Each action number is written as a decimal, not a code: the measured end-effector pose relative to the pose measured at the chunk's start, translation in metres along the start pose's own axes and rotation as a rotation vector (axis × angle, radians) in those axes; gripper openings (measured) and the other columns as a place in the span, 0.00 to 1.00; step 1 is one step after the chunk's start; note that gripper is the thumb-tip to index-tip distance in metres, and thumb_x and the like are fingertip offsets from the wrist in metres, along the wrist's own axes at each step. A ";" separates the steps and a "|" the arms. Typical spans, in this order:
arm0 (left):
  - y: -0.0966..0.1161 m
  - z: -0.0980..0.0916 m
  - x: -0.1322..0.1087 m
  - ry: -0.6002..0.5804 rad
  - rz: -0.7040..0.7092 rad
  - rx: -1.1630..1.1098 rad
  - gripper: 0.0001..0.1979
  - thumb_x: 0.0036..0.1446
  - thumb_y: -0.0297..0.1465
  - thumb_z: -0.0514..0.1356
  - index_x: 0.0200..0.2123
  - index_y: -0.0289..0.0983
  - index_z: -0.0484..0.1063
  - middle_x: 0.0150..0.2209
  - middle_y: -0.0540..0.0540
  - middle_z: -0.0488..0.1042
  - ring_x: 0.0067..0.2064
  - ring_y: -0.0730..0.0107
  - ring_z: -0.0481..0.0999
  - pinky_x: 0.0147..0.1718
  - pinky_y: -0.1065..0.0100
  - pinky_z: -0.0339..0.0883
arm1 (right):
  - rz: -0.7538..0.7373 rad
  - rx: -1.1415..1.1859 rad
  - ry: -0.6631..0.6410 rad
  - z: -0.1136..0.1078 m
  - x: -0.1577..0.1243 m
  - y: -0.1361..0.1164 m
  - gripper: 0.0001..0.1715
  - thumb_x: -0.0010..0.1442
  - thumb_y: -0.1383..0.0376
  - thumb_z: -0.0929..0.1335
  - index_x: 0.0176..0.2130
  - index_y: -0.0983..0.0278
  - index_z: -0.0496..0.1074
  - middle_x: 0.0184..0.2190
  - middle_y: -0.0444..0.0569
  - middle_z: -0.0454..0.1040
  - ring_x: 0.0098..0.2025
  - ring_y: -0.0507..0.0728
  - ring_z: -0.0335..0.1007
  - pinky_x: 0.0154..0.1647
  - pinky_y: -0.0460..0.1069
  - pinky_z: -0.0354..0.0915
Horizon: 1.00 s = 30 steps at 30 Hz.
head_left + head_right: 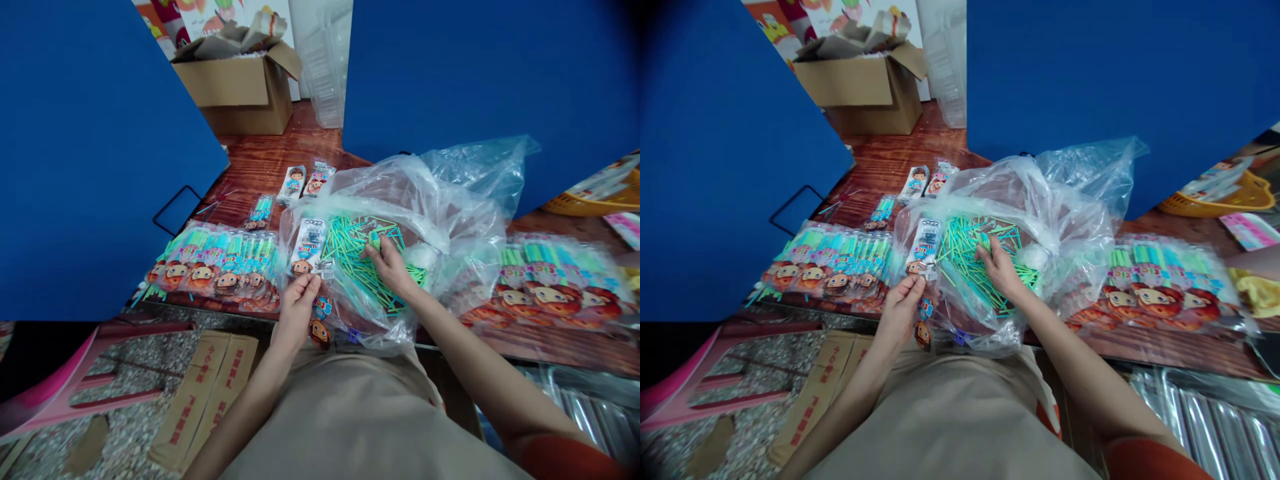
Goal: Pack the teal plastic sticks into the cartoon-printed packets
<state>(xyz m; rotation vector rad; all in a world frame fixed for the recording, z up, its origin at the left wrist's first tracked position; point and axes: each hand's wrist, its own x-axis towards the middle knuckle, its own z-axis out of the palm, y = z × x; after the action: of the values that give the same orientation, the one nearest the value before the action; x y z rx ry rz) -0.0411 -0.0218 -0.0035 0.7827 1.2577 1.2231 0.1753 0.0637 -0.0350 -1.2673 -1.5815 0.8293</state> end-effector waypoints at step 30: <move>0.014 0.043 -0.003 -0.152 0.000 0.057 0.15 0.50 0.42 0.68 0.28 0.35 0.78 0.23 0.51 0.72 0.27 0.73 0.67 0.30 0.71 0.61 | 0.060 0.753 -0.012 0.012 -0.006 -0.105 0.16 0.65 0.48 0.65 0.37 0.55 0.60 0.27 0.40 0.63 0.32 0.54 0.71 0.44 0.55 0.71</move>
<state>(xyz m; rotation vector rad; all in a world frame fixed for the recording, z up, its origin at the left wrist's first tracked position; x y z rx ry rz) -0.0024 -0.0140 0.0196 0.9004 1.1724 1.1106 0.1274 0.0325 0.0547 -0.7571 -1.0669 1.3098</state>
